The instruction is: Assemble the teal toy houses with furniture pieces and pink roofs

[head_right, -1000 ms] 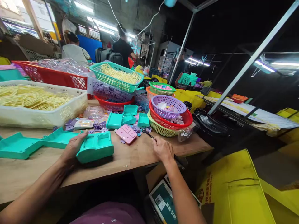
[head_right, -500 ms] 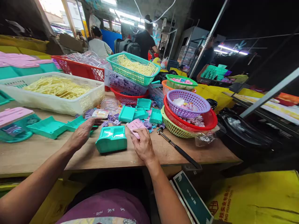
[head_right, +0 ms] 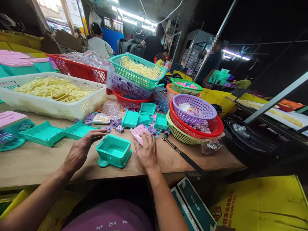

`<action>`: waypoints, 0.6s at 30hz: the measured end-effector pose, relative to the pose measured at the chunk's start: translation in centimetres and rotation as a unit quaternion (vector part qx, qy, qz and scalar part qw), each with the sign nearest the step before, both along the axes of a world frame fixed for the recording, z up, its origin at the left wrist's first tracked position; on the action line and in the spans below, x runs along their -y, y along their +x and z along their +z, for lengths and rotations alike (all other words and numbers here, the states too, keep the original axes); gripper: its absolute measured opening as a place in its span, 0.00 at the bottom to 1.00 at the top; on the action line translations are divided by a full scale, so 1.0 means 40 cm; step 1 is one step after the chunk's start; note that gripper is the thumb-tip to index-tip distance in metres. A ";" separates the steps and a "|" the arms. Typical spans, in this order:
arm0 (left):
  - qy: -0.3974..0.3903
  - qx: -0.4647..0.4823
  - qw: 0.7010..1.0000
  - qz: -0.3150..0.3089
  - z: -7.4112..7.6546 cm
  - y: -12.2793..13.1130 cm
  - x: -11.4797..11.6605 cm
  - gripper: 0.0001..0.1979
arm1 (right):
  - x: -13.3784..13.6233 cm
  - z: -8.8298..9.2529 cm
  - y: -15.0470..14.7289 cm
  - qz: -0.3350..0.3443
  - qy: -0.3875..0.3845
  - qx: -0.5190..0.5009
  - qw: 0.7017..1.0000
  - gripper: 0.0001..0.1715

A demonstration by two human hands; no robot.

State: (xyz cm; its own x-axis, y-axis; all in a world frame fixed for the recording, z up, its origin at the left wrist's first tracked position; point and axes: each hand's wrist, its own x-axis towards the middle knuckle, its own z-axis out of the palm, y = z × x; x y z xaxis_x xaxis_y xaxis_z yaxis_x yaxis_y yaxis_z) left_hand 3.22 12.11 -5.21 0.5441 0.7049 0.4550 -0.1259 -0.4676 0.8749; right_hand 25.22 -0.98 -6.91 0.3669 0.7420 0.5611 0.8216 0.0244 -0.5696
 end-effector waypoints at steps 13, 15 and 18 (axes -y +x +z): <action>0.265 -0.186 0.946 0.017 0.111 0.040 -0.041 0.14 | 0.152 0.023 0.173 -0.073 -0.121 0.137 0.980 0.34; 0.328 -0.212 0.920 -0.043 0.109 0.052 -0.019 0.14 | 0.194 0.013 0.190 -0.136 -0.164 0.140 0.967 0.30; 0.403 -0.272 0.866 -0.116 0.103 0.077 0.020 0.15 | 0.181 0.008 0.184 -0.178 -0.179 0.156 0.955 0.26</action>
State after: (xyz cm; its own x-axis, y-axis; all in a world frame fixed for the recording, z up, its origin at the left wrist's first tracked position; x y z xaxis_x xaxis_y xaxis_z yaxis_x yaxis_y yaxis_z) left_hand 6.29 11.29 -1.09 0.9170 0.1199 0.3805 0.0292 -0.9714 0.2357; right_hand 32.57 -8.21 -6.60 0.4883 0.7661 0.4179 0.8725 -0.4382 -0.2161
